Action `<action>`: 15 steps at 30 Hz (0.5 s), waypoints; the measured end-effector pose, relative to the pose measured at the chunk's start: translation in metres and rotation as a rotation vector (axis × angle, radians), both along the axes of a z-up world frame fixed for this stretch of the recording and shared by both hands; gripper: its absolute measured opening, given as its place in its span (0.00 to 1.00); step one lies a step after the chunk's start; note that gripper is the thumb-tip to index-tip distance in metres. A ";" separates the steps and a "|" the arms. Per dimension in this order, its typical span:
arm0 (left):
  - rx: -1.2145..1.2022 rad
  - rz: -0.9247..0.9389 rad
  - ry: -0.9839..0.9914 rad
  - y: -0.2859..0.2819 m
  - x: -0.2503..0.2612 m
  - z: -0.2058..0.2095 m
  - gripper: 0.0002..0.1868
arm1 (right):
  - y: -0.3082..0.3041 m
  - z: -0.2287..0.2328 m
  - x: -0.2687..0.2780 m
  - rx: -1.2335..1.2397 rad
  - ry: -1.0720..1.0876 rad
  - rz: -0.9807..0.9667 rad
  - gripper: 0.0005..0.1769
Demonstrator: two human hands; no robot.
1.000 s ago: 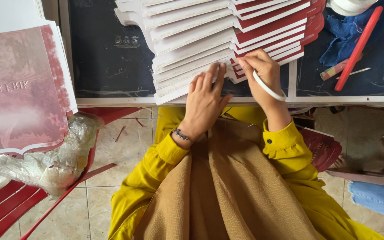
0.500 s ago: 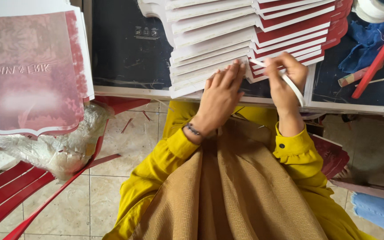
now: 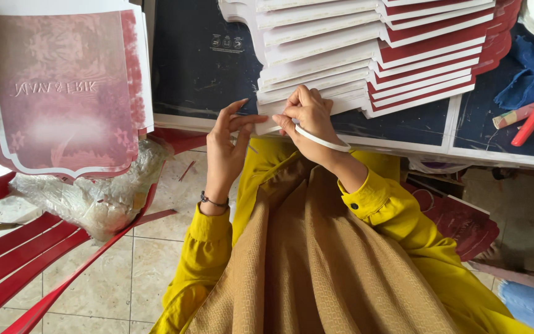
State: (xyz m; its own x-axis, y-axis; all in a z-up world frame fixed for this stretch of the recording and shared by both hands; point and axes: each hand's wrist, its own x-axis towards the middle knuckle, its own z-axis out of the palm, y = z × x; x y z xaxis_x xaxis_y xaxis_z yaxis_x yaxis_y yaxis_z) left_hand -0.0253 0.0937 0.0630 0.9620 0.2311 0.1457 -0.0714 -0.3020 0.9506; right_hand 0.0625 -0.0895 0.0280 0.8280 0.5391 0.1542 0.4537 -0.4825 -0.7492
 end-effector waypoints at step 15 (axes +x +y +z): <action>0.115 0.095 0.020 -0.009 0.007 -0.012 0.32 | -0.091 0.011 0.036 -0.067 -0.126 -0.081 0.18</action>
